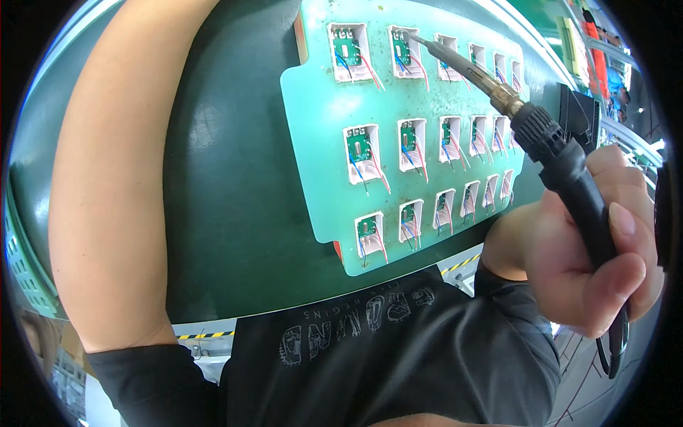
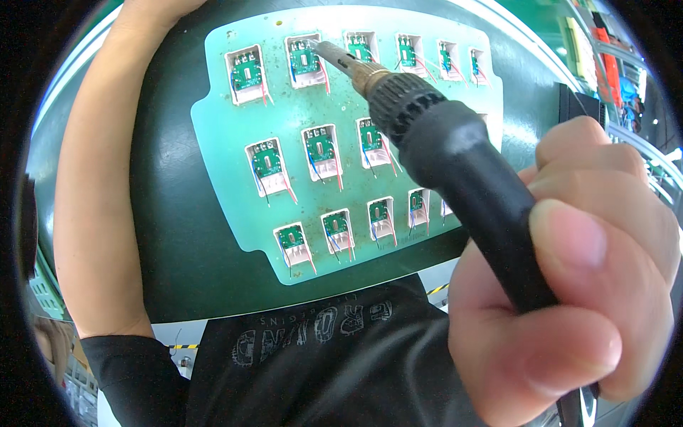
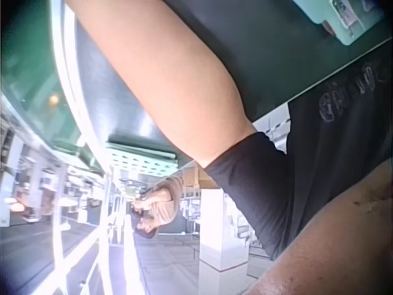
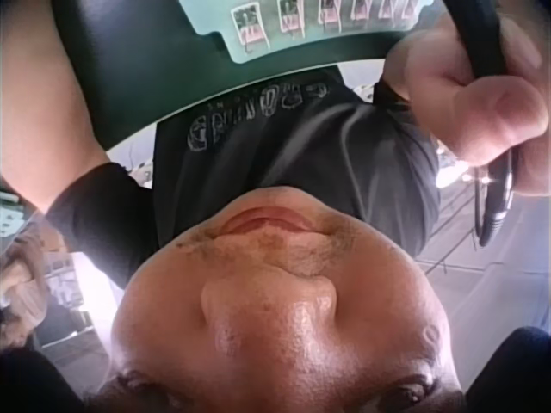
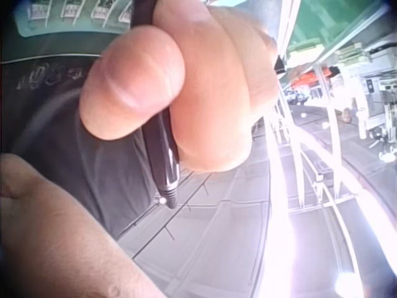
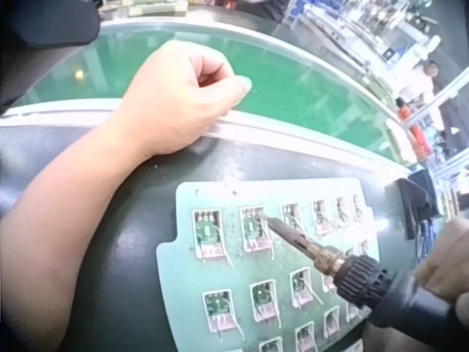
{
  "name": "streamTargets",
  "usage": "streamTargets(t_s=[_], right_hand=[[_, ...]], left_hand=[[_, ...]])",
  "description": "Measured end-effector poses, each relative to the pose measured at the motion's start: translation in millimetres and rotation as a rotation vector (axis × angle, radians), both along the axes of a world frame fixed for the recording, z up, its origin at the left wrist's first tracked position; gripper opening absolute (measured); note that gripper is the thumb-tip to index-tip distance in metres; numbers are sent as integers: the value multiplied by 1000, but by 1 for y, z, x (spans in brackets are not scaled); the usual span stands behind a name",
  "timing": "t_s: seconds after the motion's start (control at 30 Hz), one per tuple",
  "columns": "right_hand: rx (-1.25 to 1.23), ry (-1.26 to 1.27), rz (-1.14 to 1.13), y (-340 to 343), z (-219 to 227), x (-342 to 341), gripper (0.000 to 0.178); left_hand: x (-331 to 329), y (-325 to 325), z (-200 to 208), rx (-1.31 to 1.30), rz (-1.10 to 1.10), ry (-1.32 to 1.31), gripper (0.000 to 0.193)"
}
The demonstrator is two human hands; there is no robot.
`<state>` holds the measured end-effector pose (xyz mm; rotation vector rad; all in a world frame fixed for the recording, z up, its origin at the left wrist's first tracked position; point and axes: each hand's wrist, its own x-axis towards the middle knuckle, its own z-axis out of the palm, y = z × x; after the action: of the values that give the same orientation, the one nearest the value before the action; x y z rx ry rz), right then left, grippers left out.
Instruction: Soldering small electronic components onto a printed circuit board held in a green fixture.
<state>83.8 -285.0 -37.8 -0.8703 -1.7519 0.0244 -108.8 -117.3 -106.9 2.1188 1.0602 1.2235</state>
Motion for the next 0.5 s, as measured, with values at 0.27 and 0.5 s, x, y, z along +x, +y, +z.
streamTargets(t_s=[0.27,0.5], right_hand=[[-9,-18,-29,-2,1,-5,30],[-14,-32,-51,-2,3,-6,31]], left_hand=[[2,-15,13,-73,31,15,26],[3,-16,13,-62,32,27,25]])
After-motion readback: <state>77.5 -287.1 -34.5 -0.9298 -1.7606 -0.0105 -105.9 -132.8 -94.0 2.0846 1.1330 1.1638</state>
